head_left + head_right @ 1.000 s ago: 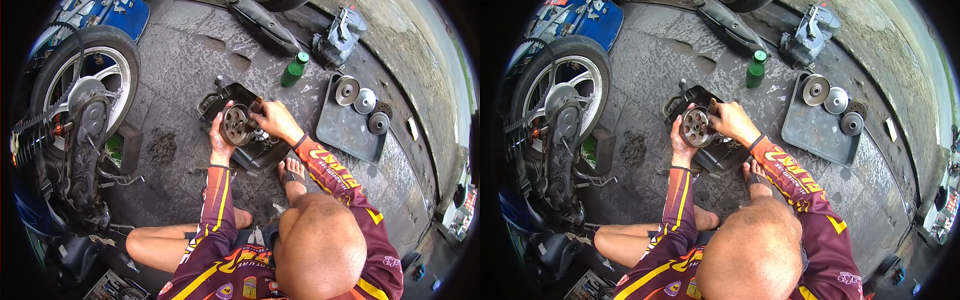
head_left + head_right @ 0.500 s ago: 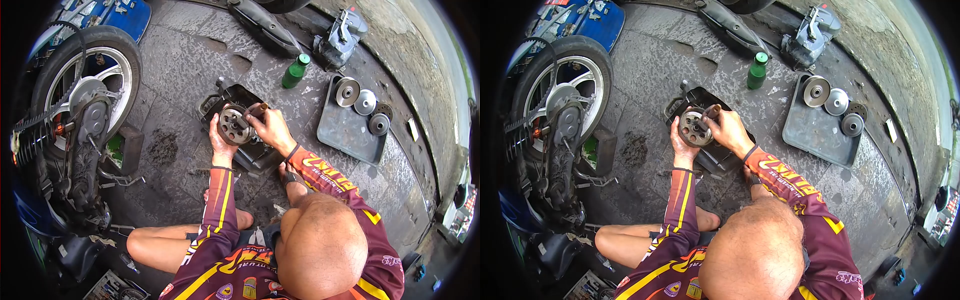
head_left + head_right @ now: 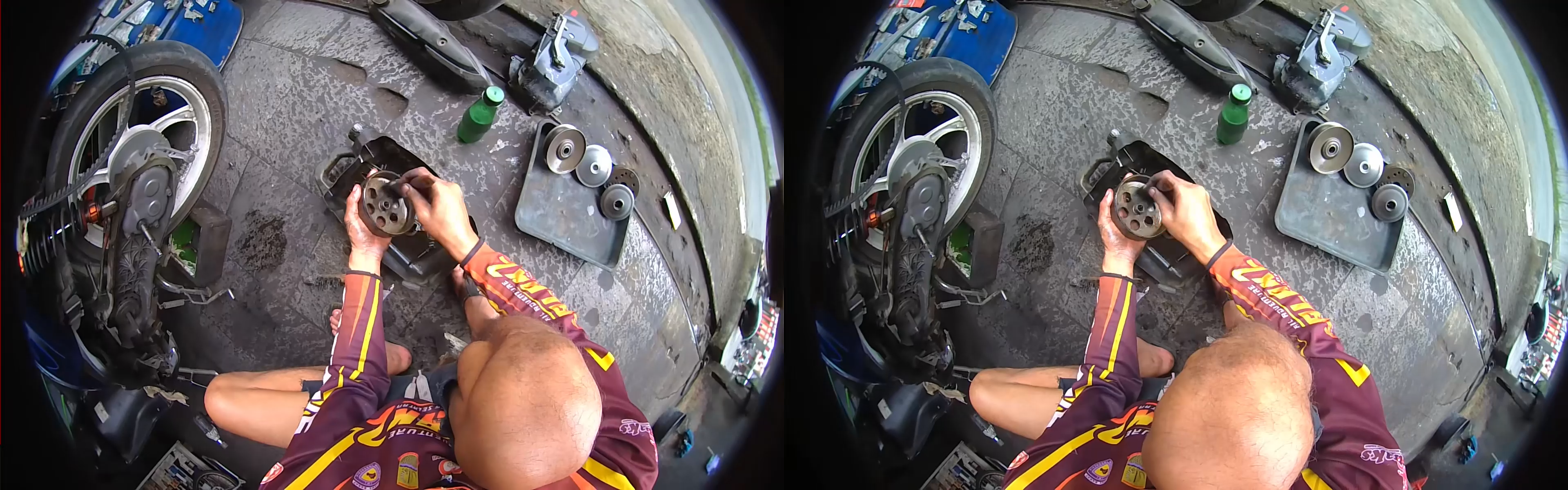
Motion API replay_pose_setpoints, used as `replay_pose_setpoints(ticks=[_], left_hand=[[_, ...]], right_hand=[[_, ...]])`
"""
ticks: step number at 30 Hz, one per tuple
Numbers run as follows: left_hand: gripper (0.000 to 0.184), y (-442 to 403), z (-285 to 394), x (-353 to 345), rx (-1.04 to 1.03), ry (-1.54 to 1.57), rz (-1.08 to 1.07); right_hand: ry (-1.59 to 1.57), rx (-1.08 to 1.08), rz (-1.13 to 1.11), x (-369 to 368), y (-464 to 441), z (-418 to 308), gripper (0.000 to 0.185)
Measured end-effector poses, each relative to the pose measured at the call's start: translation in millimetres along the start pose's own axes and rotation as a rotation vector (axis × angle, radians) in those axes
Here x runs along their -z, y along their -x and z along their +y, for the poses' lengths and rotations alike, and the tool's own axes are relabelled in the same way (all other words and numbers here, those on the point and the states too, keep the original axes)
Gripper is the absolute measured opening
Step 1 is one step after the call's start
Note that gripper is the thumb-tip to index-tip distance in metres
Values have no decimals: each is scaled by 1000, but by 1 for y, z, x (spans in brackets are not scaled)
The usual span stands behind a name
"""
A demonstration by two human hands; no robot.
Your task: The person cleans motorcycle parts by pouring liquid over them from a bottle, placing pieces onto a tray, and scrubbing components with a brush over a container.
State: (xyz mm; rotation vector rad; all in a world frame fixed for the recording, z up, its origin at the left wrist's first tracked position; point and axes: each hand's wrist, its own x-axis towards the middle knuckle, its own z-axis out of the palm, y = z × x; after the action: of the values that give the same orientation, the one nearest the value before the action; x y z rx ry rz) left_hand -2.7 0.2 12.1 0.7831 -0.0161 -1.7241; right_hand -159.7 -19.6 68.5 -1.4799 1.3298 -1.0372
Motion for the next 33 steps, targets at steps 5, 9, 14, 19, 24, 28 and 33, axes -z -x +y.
replay_pose_setpoints(ticks=[5,9,14,19,24,28,33], left_hand=[[51,1,7,-6,-23,-30,47],[52,1,7,1,-34,-28,45],[51,-3,-8,2,-41,-49,66],[49,-3,10,4,24,-53,42],[51,-7,7,10,-106,-141,59],[48,2,0,-2,5,44,12],[48,-4,11,-1,-45,-44,56]], right_hand=[[-95,-26,-96,5,5,8,13],[137,-293,-336,18,-4,-4,14],[-25,152,-133,-2,-12,9,20],[55,336,-188,4,-8,19,22],[135,-114,-378,19,7,-2,22],[-274,-15,-155,-3,-6,7,19],[131,25,-172,7,-5,10,14]])
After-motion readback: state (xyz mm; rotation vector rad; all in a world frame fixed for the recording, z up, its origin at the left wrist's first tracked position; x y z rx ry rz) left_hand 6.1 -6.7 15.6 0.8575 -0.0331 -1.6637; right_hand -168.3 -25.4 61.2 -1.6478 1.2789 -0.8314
